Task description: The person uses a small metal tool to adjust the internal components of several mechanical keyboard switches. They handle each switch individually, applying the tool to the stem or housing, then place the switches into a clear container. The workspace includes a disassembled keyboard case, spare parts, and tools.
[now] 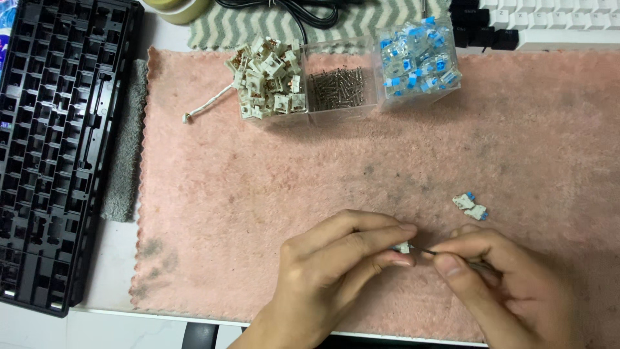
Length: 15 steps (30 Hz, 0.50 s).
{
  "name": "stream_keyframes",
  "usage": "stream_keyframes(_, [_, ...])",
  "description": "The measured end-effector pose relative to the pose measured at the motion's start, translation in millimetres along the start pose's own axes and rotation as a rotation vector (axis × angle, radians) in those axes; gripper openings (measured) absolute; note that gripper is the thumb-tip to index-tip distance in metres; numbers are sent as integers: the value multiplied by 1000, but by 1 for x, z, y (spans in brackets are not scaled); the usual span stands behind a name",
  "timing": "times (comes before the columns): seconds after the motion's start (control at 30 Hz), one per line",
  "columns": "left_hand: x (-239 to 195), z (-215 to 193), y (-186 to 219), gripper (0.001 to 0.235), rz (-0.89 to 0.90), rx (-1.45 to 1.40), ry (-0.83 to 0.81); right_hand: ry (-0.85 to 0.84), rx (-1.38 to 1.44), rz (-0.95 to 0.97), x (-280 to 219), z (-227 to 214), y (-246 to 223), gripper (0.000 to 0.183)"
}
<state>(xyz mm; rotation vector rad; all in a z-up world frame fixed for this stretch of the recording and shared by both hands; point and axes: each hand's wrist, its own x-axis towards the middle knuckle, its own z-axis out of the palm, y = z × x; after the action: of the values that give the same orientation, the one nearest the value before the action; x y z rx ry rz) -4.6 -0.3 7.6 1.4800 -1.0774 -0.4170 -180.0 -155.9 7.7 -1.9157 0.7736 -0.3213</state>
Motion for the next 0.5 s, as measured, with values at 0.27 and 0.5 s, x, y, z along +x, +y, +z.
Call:
stream_keyframes(0.27, [0,-4,-4,27,-35,-2,-42,111,-100,29,-3,9,-18,15])
stream_keyframes(0.5, [0,-6,-3,26,-29,-23,-47,77,-226,-117,3,3,-21,11])
